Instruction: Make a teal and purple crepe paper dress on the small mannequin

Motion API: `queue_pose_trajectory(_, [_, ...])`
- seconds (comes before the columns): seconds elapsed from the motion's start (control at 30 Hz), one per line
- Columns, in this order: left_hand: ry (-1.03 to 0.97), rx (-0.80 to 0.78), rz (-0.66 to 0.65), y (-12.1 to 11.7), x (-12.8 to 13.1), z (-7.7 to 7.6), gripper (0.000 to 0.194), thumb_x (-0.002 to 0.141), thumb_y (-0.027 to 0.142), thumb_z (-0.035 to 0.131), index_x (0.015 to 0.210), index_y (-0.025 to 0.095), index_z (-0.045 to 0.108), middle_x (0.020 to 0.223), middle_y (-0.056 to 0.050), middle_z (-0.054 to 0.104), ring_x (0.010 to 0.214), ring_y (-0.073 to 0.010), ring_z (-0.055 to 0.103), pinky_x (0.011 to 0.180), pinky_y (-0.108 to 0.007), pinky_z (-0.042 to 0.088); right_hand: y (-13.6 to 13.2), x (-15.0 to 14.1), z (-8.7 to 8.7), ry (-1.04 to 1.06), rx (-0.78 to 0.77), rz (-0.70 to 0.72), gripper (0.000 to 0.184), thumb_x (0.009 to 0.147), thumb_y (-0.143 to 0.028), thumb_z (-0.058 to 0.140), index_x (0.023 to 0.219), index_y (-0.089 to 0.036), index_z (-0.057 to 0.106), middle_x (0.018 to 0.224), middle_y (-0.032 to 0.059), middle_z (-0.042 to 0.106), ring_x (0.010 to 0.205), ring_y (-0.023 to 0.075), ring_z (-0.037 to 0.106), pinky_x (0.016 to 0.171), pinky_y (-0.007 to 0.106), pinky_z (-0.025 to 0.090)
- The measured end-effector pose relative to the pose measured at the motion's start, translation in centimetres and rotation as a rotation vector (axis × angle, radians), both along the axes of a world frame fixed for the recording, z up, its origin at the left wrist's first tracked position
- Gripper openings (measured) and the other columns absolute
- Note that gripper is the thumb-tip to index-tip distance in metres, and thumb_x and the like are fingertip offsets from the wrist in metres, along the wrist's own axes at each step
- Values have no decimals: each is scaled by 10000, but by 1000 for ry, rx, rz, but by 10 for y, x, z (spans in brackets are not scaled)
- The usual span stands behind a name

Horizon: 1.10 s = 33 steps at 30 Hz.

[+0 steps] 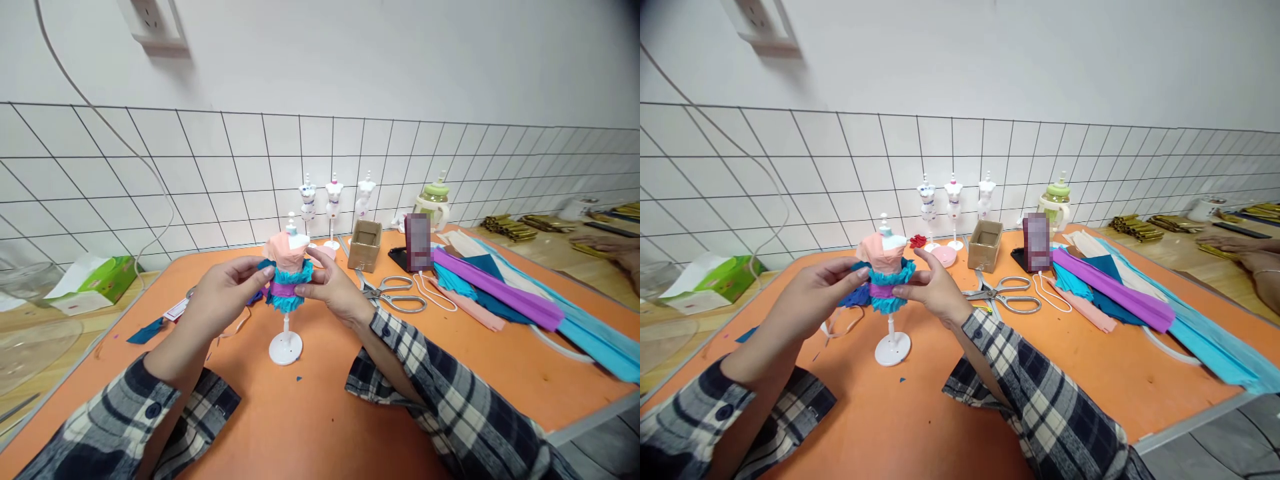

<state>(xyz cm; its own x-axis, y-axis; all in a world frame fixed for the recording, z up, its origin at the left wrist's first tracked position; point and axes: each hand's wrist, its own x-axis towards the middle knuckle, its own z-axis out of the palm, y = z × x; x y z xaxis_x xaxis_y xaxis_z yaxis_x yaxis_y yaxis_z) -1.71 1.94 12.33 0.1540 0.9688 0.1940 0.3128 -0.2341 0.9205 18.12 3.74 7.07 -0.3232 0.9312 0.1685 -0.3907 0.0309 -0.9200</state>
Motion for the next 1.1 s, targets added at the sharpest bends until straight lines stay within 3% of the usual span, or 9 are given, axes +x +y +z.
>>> queue_pose_trajectory(0.07, [-60,116,90,0,-1,-1,476,788,545,710,1127,212,695,913,-53,742,816,-227,691,705,-320,563,-1,-1,1,9,30,-20,1017,614,-239,869,1466,-271,314,996,16,731,1011,228,689,956,453,539])
queue_pose_trajectory(0.2, [14,581,311,-7,0,-3,347,807,420,730,1125,290,678,1101,-38,693,1058,-242,623,949,-373,507,-3,-2,3,-4,99,-94,1016,622,-259,868,1466,-313,305,1075,18,714,1048,227,671,953,442,541])
queue_pose_trajectory(0.27, [191,758,294,-13,-1,-3,260,778,363,763,1026,307,710,1052,-25,703,1062,-257,611,1016,-413,457,-4,-3,3,-8,118,-83,1022,621,-261,871,1466,-313,298,1074,18,713,1043,225,671,956,439,537])
queue_pose_trajectory(0.37, [305,872,215,-16,-5,-2,124,846,343,676,956,306,718,946,-19,723,986,-256,637,1052,-456,416,-5,-2,2,4,117,-52,1020,635,-252,861,1475,-299,283,1028,12,721,1015,220,680,960,440,530])
queue_pose_trajectory(0.57, [484,920,193,-5,-11,-1,94,828,329,660,780,276,721,726,-22,685,808,-244,629,1007,-457,396,1,1,-4,-30,52,28,1031,614,-211,859,1477,-278,298,922,-6,736,919,212,700,941,442,534])
queue_pose_trajectory(0.7, [593,825,204,2,-12,-1,170,862,353,622,743,255,693,688,5,691,673,-202,616,1041,-469,350,9,5,-10,30,49,33,995,626,-197,849,1464,-278,319,899,-16,730,903,197,703,928,407,529])
queue_pose_trajectory(0.8, [624,807,181,2,-11,0,218,861,377,637,691,248,684,648,10,688,636,-194,596,955,-438,403,16,8,-15,59,51,29,957,642,-202,846,1451,-277,341,903,-20,729,909,183,700,910,369,529])
queue_pose_trajectory(0.97, [460,893,150,-6,-6,4,171,912,315,575,876,235,722,842,-31,741,821,-204,651,786,-327,481,22,11,-21,49,63,72,1008,632,-182,847,1472,-278,300,955,0,745,881,182,706,850,341,547])
queue_pose_trajectory(1.1, [495,716,96,-5,-6,3,182,906,333,574,910,239,730,883,-18,757,808,-190,682,740,-295,507,20,11,-20,26,96,82,956,657,-177,830,1463,-302,331,1058,20,734,963,204,699,876,370,551])
